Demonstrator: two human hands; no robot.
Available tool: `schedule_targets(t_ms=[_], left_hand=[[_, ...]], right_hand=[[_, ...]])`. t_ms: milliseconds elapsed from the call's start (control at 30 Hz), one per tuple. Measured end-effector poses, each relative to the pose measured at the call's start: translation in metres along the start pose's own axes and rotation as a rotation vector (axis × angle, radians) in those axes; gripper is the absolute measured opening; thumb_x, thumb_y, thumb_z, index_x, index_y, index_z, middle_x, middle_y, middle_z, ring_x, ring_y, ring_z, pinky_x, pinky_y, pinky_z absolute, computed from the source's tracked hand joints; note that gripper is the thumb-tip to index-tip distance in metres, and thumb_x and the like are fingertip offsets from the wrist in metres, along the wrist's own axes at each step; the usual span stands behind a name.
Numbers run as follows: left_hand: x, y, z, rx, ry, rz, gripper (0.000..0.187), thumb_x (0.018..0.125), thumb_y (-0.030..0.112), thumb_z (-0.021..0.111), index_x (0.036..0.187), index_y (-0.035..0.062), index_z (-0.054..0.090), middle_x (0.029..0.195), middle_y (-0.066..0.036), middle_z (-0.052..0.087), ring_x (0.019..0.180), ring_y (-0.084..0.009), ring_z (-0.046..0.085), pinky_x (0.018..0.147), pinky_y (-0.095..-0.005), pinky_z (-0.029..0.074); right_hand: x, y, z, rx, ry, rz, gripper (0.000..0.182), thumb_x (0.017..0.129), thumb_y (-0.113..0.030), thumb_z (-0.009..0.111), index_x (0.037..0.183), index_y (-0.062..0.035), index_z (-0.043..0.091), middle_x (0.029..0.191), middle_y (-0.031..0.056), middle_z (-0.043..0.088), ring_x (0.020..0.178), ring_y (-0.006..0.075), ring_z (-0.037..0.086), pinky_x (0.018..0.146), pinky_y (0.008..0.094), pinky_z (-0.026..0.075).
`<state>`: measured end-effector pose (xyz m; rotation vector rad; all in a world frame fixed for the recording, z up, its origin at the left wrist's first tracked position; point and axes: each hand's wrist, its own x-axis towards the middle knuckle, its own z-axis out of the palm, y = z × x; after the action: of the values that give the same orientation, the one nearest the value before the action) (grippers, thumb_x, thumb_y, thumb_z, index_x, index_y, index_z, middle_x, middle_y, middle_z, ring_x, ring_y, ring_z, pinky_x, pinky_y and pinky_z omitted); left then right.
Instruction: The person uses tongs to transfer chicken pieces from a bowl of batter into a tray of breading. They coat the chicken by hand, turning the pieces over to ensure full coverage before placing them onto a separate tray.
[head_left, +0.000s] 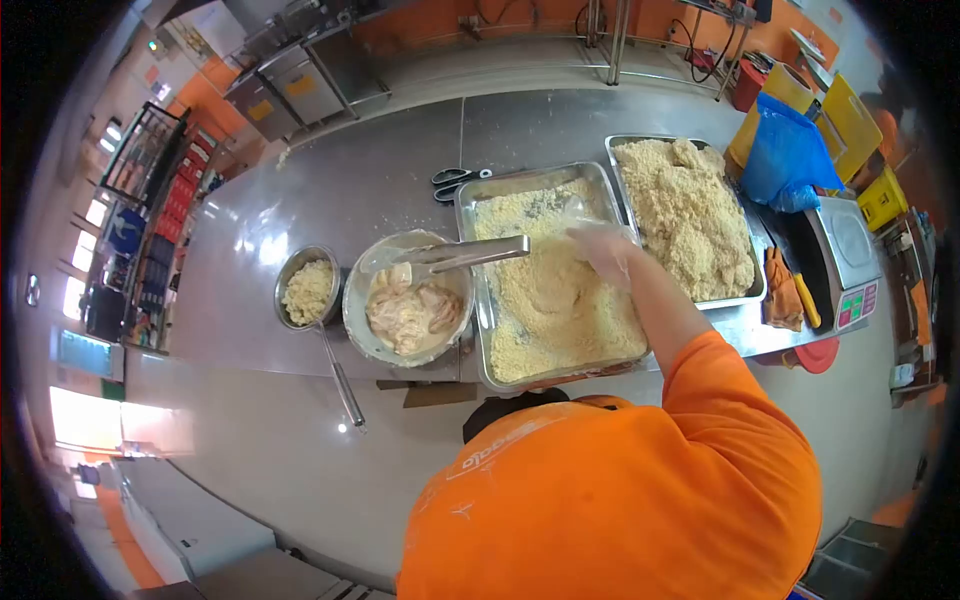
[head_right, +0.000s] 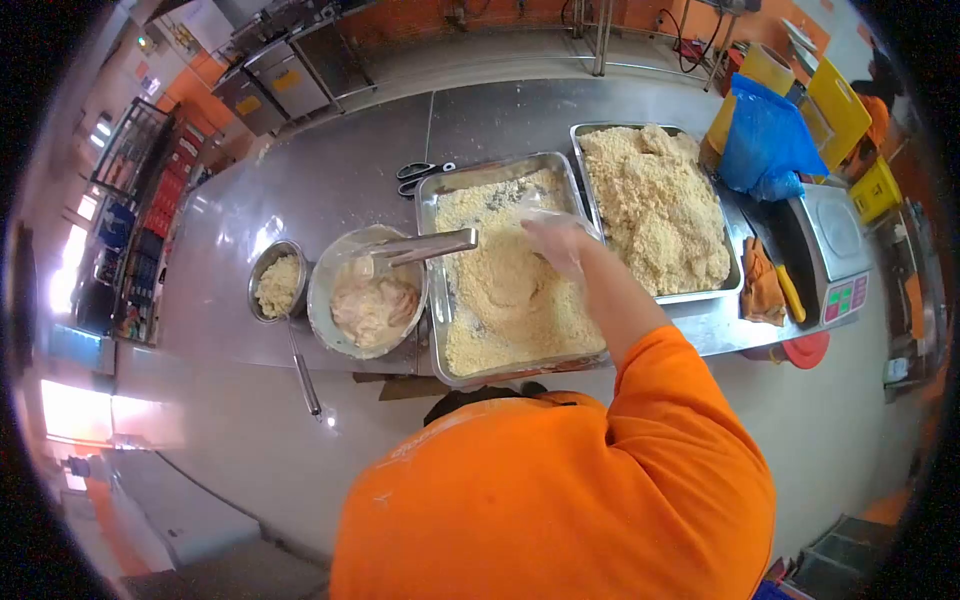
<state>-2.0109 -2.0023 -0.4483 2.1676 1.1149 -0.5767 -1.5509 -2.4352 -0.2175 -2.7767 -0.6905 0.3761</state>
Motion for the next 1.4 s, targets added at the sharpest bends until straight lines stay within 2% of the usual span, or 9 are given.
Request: schedule_targets(t_ms=[300, 400, 500, 700, 800, 867, 1033, 1333, 1400], left_hand=[[-0.003, -0.004, -0.009, 0.03, -0.01, -0.003, 0.038, 0.084, 0.037, 0.047, 0.085, -0.0008, 0.052, 0.077, -0.019, 0.058, 0.075, -0.0318, 0.056, 0.066, -0.0392, 0.043], [-0.006, -0.005, -0.01, 0.029, -0.014, 0.003, 0.037, 0.083, 0.036, 0.047, 0.086, -0.0007, 0.052, 0.078, -0.019, 0.058, 0.075, -0.0317, 0.056, 0.066, -0.0391, 0.043], [-0.008, -0.007, -0.009, 0.022, -0.018, 0.003, 0.037, 0.083, 0.036, 0.048, 0.086, -0.0006, 0.052, 0.078, -0.019, 0.058, 0.075, -0.0316, 0.056, 0.066, -0.039, 0.043], [-0.006, -0.016, -0.001, 0.012, -0.023, -0.007, 0.035, 0.083, 0.035, 0.048, 0.086, -0.0003, 0.052, 0.078, -0.018, 0.058, 0.076, -0.0314, 0.056, 0.066, -0.0388, 0.043], [-0.005, -0.017, 0.004, 0.01, -0.03, -0.007, 0.035, 0.083, 0.034, 0.048, 0.087, -0.0002, 0.052, 0.078, -0.018, 0.058, 0.076, -0.0312, 0.056, 0.066, -0.0387, 0.043], [-0.003, -0.017, 0.007, 0.01, -0.036, 0.0, 0.034, 0.083, 0.034, 0.049, 0.087, -0.0001, 0.052, 0.078, -0.018, 0.058, 0.076, -0.0312, 0.056, 0.066, -0.0386, 0.043], [0.006, -0.018, 0.015, -0.004, -0.041, 0.022, 0.033, 0.083, 0.033, 0.049, 0.087, 0.0001, 0.052, 0.079, -0.018, 0.058, 0.076, -0.031, 0.056, 0.067, -0.0384, 0.043], [0.031, -0.014, 0.017, 0.044, -0.084, 0.071, 0.032, 0.082, 0.032, 0.05, 0.088, 0.0004, 0.052, 0.079, -0.017, 0.058, 0.076, -0.0306, 0.056, 0.067, -0.0381, 0.044], [0.039, -0.013, 0.017, 0.065, -0.103, 0.077, 0.031, 0.082, 0.031, 0.05, 0.088, 0.0005, 0.052, 0.079, -0.017, 0.058, 0.076, -0.0305, 0.056, 0.067, -0.0381, 0.044]], right_hand=[[0.042, -0.015, -0.002, 0.008, -0.147, -0.028, 0.029, 0.074, -0.018, 0.045, 0.096, -0.005, 0.058, 0.099, 0.0185, 0.056, 0.09, 0.0294, 0.056, 0.077, 0.0343, 0.044], [0.044, -0.015, -0.012, 0.16, -0.105, 0.196, 0.034, 0.068, -0.023, 0.053, 0.096, -0.005, 0.059, 0.093, 0.0185, 0.059, 0.084, 0.0286, 0.057, 0.072, 0.0342, 0.044], [0.002, -0.066, -0.085, -0.141, -0.271, -0.057, 0.03, 0.064, -0.02, 0.056, 0.09, -0.0047, 0.061, 0.088, 0.0178, 0.059, 0.079, 0.0275, 0.058, 0.069, 0.0331, 0.045], [0.021, -0.031, -0.084, -0.017, -0.078, -0.171, 0.028, 0.066, -0.019, 0.057, 0.09, -0.0048, 0.061, 0.087, 0.0135, 0.06, 0.08, 0.0266, 0.057, 0.071, 0.0302, 0.046], [0.017, -0.043, -0.104, -0.593, -0.195, -0.216, 0.032, 0.075, -0.018, 0.049, 0.102, -0.0003, 0.054, 0.088, 0.0147, 0.059, 0.082, 0.0284, 0.056, 0.072, 0.0309, 0.046], [-0.018, -0.076, -0.134, -0.36, -0.061, -0.093, 0.036, 0.08, -0.016, 0.041, 0.11, 0.0035, 0.044, 0.092, 0.0162, 0.058, 0.082, 0.0293, 0.056, 0.072, 0.0313, 0.046], [-0.011, -0.042, -0.131, -0.577, 0.186, -0.279, 0.024, 0.068, -0.008, 0.05, 0.089, -0.0002, 0.058, 0.086, 0.0142, 0.059, 0.083, 0.0264, 0.057, 0.073, 0.0308, 0.046], [-0.066, 0.02, -0.187, -0.989, 0.036, -0.083, 0.019, 0.077, -0.016, 0.043, 0.089, -0.0032, 0.05, 0.091, 0.0117, 0.056, 0.087, 0.0229, 0.053, 0.077, 0.0318, 0.043], [-0.094, 0.026, -0.201, -0.766, 0.181, -0.037, 0.022, 0.074, -0.014, 0.051, 0.093, -0.0055, 0.055, 0.094, 0.0085, 0.059, 0.086, 0.0212, 0.056, 0.076, 0.0304, 0.045]])
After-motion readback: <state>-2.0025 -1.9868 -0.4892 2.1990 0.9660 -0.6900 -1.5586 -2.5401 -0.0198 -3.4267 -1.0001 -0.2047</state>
